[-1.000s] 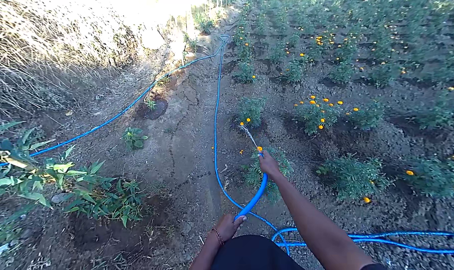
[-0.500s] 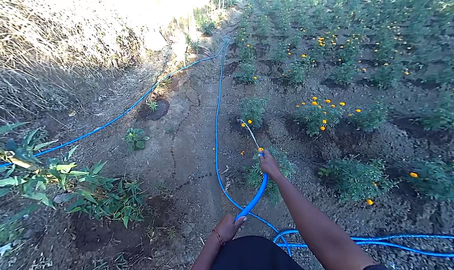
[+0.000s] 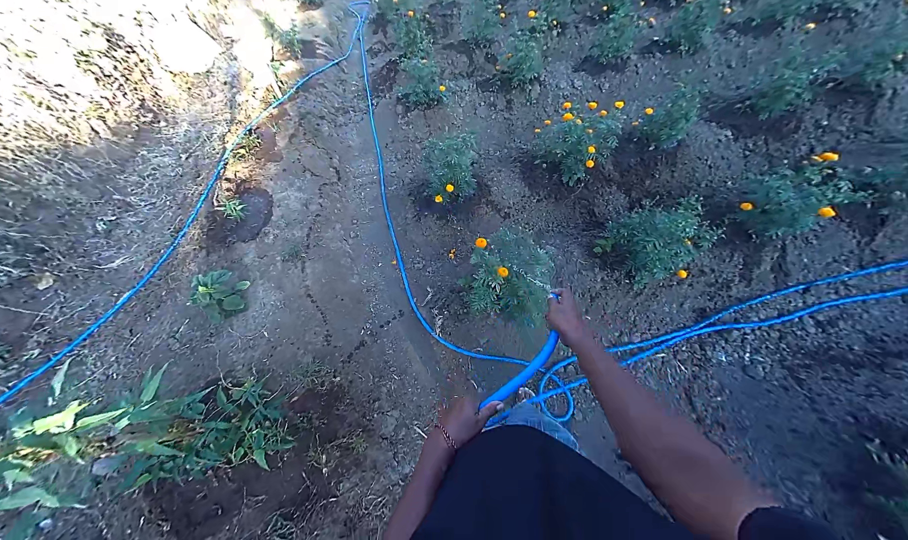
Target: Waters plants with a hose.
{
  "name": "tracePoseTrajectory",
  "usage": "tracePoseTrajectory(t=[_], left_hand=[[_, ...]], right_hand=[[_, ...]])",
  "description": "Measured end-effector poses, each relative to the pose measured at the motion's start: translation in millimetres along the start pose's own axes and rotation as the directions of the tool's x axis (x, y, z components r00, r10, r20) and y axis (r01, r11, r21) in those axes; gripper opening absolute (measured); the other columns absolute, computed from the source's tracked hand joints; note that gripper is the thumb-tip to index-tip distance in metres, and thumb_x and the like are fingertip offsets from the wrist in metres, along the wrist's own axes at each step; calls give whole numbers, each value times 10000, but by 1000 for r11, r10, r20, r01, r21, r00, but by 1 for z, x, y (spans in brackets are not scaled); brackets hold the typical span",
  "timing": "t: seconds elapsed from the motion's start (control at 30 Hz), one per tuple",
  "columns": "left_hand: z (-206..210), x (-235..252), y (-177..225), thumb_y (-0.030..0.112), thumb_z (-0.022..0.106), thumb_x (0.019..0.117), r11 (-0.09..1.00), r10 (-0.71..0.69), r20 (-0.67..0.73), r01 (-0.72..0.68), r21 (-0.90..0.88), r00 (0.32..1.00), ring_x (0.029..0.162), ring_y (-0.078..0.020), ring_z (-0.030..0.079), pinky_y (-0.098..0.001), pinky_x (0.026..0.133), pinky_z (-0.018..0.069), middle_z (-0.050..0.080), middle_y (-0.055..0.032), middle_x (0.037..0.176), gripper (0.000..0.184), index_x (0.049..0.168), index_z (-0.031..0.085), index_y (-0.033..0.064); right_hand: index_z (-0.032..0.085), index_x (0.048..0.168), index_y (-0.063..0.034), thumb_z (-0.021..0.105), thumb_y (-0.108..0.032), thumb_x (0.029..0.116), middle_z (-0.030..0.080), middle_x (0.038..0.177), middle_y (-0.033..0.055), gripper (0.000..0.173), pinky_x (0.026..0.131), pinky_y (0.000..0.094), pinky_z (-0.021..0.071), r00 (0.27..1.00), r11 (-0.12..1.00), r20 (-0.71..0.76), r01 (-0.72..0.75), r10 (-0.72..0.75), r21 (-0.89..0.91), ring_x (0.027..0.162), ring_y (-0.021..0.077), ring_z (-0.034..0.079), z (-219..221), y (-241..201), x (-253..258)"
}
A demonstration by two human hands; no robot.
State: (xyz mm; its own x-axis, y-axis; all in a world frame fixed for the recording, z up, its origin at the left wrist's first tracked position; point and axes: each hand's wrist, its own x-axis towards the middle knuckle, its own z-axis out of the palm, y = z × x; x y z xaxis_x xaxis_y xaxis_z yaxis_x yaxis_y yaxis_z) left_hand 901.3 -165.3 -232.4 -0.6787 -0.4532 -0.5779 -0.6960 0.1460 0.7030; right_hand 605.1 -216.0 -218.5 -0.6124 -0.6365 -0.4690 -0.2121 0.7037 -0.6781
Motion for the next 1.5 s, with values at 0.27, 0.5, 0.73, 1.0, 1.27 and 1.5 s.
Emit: tracePoseTrajectory(t=[0.27,0.5,0.73,1.0,1.27,1.5], left_hand=[[12,25,11,522,402,1078,977,33,215,-77,198,976,932,-398,670,-595,880,508,675,-256,945,656,1007,675,-70],[23,49,41,552,380,1075,931,29,382,-164,327,924,978,-410,670,-615,892,501,678,-263,993,678,1042,673,-58],[35,60,61,537,390,1078,913,57,415,-216,347,908,957,-401,663,-591,899,497,672,-261,968,671,1015,672,-68],[50,60,72,463,407,1091,906,132,398,-273,322,908,893,-383,656,-562,865,502,660,-259,907,626,965,663,-94],[63,57,83,412,427,1090,908,140,344,-259,328,928,841,-369,657,-567,824,506,661,-241,859,565,982,679,-82],[76,52,92,390,415,1095,925,116,342,-227,306,933,712,-291,623,-511,752,517,630,-169,769,524,1030,668,-64]], right_hand=[[453,1460,-51,394,-251,1111,628,1198,239,406,823,520,534,948,942,-164,-230,274,246,924,332,656,-36,87,-26],[455,1462,-69,343,-281,1131,650,1091,228,409,785,531,533,905,942,-321,-192,278,275,856,340,655,-86,116,-60],[474,1453,-64,342,-269,1130,666,1161,245,404,906,563,510,887,946,-366,-194,282,258,1015,379,669,-117,125,-76],[455,1468,-57,402,-251,1116,663,1186,239,405,904,557,524,904,944,-342,-159,257,291,1020,373,679,-143,129,-88],[438,1474,-64,378,-286,1126,666,1109,229,417,822,517,548,924,907,-270,-151,270,392,904,352,685,-156,132,-81],[428,1488,-75,361,-267,1131,663,1186,249,411,919,542,531,955,919,-199,-133,219,372,1039,384,683,-171,125,-76]])
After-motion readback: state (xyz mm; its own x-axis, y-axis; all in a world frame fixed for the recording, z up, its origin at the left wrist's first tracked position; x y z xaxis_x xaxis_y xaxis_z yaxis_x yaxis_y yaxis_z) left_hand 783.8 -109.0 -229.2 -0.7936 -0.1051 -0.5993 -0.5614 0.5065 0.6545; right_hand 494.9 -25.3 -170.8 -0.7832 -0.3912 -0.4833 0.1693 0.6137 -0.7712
